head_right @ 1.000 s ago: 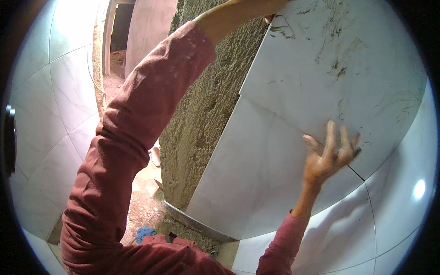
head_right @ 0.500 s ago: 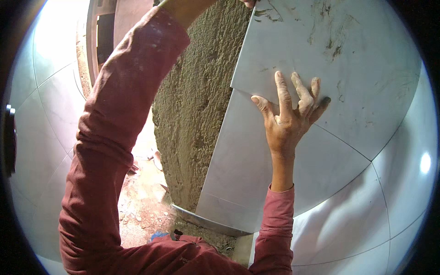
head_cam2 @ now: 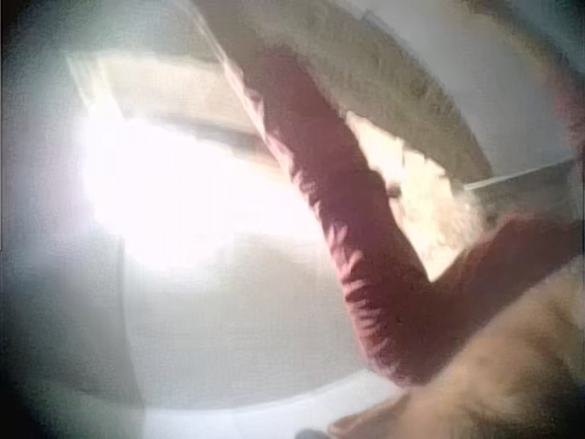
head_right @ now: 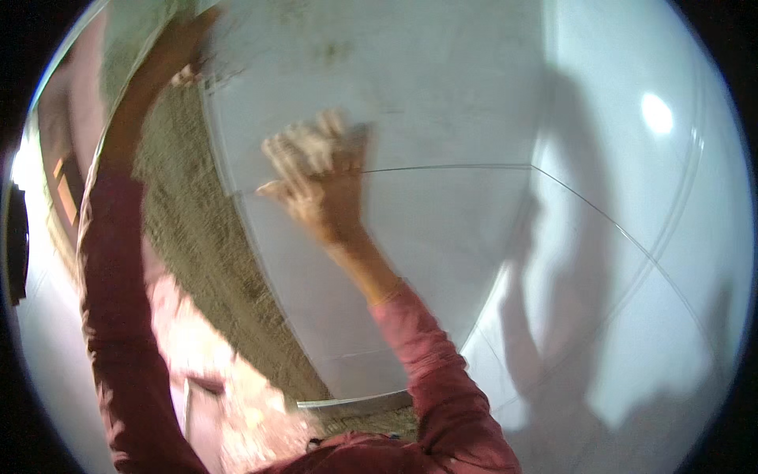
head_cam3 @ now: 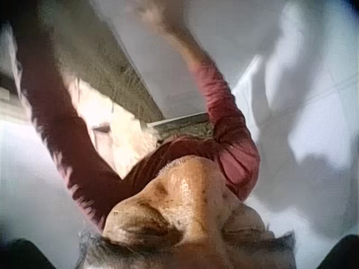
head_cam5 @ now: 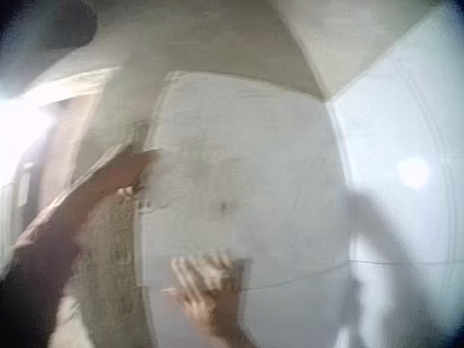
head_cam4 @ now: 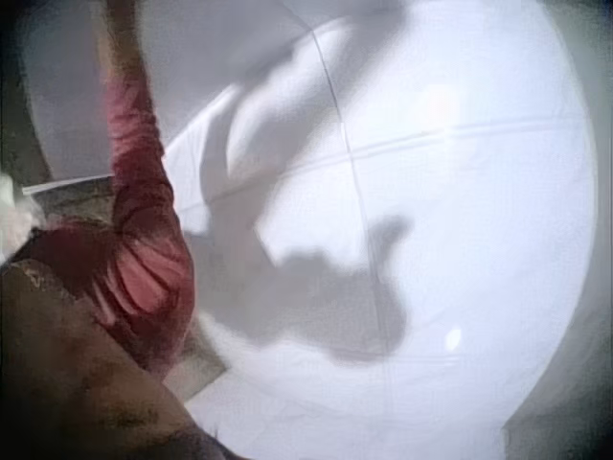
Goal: The person places a tile against a prepared wall section to check the fit, moves to a work area on the floor, and uses an angle grinder to trim an edge of the tile.
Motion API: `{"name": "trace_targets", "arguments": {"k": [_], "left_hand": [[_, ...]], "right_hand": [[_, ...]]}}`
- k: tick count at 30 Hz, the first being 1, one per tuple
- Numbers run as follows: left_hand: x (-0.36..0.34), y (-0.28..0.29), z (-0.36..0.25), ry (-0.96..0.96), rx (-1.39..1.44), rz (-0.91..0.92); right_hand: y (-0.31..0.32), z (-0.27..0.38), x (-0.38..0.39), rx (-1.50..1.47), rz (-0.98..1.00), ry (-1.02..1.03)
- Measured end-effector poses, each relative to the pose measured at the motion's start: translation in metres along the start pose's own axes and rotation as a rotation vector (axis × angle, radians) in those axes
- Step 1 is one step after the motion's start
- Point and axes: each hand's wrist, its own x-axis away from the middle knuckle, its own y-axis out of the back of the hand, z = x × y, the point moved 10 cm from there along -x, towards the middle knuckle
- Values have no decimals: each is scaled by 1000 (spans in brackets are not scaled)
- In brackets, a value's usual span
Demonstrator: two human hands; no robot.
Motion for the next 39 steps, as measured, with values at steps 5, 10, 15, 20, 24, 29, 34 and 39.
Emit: {"name": "trace_targets", "arguments": {"k": [5, 10, 15, 20, 24, 29, 34, 39], "left_hand": [[5, 39, 33, 19, 26, -102], [12, 33, 4, 57, 6, -95], [9, 47, 25, 108, 39, -38], [24, 36, 6, 79, 87, -82], [27, 44, 5, 111, 29, -117], [31, 36, -1, 162, 60, -117], [26, 42, 12, 176, 40, -83], [28, 34, 11, 233, 44, -111]], "right_hand": [[-7, 30, -12, -84, 8, -17], [11, 8, -11, -136, -6, -3], [29, -5, -14, -156, -23, 15], [59, -62, -12, -92, -71, -41], [90, -109, -14, -6, -132, -102], [136, -142, 37, 61, -52, -224], [178, -136, 165, -11, 140, -398], [236, -131, 302, -236, 340, -782]]}}
